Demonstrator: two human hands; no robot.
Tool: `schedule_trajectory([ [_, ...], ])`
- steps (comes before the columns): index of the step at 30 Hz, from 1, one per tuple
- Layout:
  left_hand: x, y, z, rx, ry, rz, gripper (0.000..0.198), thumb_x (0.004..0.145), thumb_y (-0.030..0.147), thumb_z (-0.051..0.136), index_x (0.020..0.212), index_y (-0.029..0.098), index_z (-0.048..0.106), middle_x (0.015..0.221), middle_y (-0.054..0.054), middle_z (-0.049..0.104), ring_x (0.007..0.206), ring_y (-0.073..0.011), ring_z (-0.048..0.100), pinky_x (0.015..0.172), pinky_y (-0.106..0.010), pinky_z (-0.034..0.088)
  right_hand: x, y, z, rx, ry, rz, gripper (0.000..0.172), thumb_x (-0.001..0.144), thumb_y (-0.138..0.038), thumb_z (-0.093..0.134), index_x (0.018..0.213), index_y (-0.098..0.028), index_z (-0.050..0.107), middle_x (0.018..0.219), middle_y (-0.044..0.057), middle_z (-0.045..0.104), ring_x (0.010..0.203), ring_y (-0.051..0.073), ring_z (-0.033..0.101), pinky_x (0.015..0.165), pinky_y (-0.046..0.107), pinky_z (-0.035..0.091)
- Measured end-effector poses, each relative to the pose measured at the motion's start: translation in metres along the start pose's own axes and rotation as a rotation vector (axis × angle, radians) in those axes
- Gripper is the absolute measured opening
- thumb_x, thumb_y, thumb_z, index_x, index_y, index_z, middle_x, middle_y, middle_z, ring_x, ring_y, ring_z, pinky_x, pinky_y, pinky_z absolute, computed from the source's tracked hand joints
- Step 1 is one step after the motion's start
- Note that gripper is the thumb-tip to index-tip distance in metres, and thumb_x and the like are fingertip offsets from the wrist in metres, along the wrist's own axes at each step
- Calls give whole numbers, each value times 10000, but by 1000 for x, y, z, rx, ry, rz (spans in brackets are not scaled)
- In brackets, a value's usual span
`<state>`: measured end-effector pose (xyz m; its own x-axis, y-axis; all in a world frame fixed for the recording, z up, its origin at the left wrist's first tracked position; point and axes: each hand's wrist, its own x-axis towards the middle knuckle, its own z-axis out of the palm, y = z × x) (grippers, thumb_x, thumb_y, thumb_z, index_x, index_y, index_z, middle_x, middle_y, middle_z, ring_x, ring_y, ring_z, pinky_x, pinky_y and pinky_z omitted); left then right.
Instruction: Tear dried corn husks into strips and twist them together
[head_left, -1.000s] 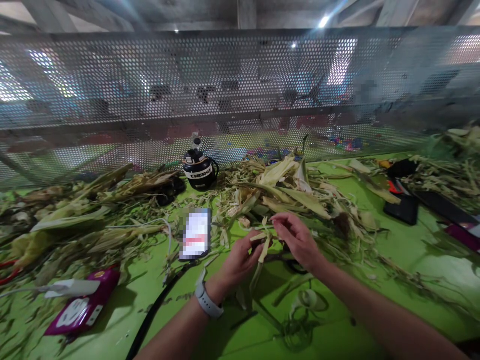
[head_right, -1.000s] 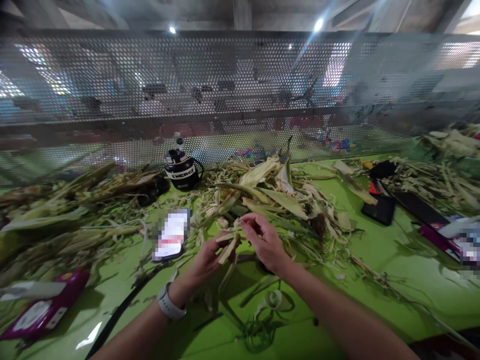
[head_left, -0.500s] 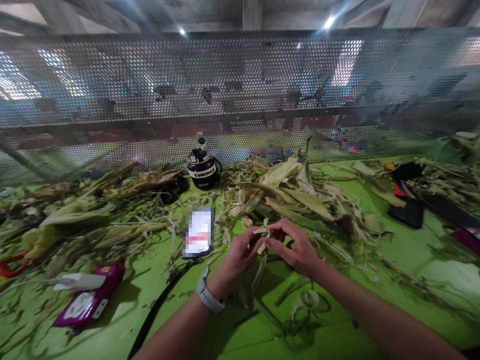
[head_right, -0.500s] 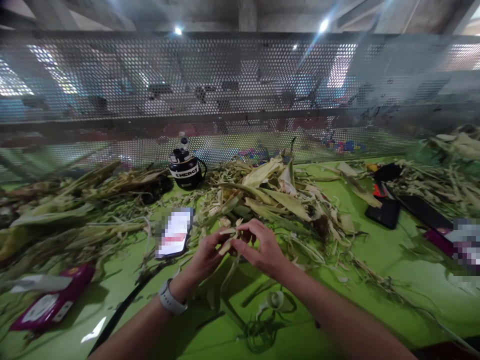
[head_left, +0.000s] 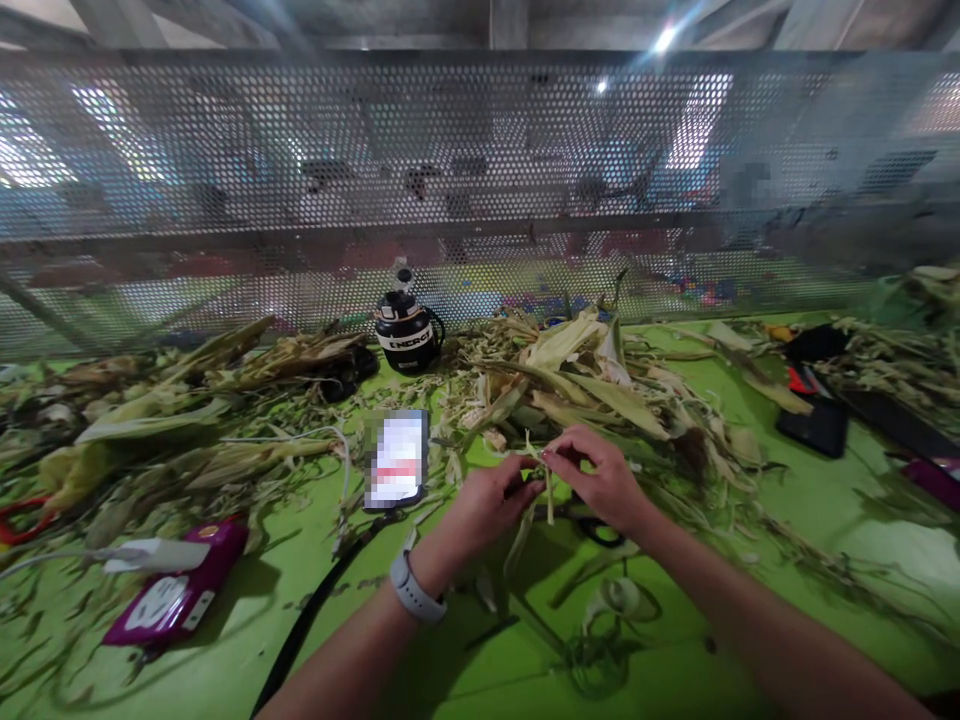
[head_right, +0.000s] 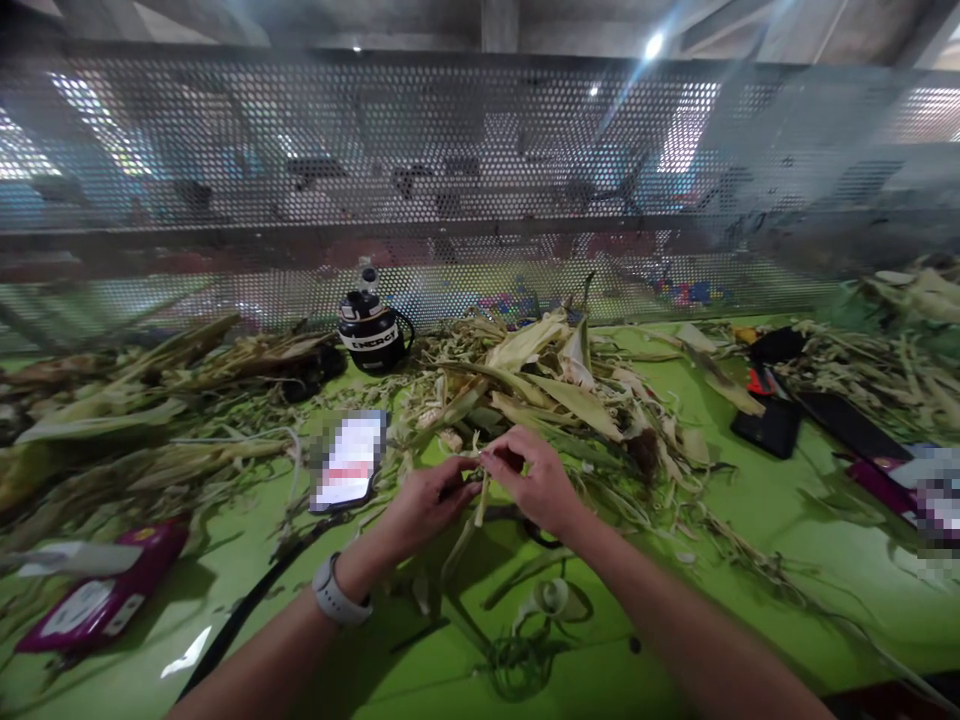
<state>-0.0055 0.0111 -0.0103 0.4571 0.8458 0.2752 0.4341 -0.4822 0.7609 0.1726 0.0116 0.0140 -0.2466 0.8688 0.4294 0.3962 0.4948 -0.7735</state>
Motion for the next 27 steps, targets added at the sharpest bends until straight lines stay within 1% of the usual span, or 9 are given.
schedule_trajectory([
  [3,0,-1,1,10,-38,57,280,869,331,479,1022,170,650,648,-15,611,545,-127,484,542,-224,350,2,0,0,91,-39,89,186,823,-337,567,709,-192,594,703,11,535,663,146,495,603,260,393],
  [7,-1,-1,2,24,-40,130,266,867,307,490,1029,196,669,777,-60,678,607,-150,546,598,-238,390,1,4,5,171,-47,235,203,793,-356,587,689,-183,566,659,-5,521,627,131,477,584,250,380],
  [11,-3,-1,1,22,-66,120,232,845,323,525,949,214,701,658,-40,653,563,-150,529,624,-255,408,-1,6,11,205,-2,296,236,755,-396,621,675,-184,557,632,-18,524,599,123,471,562,244,373],
  [13,-3,1,-1,-85,-73,82,240,840,325,533,977,202,687,743,-53,673,645,-164,561,679,-269,434,0,6,9,228,-5,292,271,760,-439,614,688,-183,562,620,-23,514,583,117,459,545,238,364],
  [16,-2,5,-5,-381,-95,-34,256,833,363,546,960,171,659,870,-68,665,760,-171,578,719,-275,455,4,5,1,281,-82,311,370,794,-536,545,687,-182,556,556,-42,449,507,96,412,477,224,323],
  [18,0,5,-7,-592,-93,-143,264,827,408,552,839,159,638,750,-37,632,684,-145,562,668,-258,454,6,4,-4,304,-155,339,418,796,-576,519,663,-180,539,510,-57,408,453,81,380,436,215,298],
  [21,3,3,-7,-858,4,-270,302,793,461,586,755,161,582,628,10,565,585,-116,523,589,-239,439,8,3,-6,363,-260,410,405,746,-575,588,681,-180,529,468,-80,403,395,60,335,387,199,260],
  [23,5,1,-6,-917,55,-327,353,779,504,583,738,154,573,607,14,559,557,-109,513,555,-232,426,7,2,-4,423,-294,467,387,697,-541,657,699,-177,525,461,-94,404,378,47,303,366,188,226],
  [27,6,2,-5,-773,28,-406,508,821,585,453,625,135,582,433,19,507,413,-83,433,460,-215,330,6,0,-2,603,-281,559,346,668,-452,710,681,-165,517,468,-102,404,373,28,271,364,178,171],
])
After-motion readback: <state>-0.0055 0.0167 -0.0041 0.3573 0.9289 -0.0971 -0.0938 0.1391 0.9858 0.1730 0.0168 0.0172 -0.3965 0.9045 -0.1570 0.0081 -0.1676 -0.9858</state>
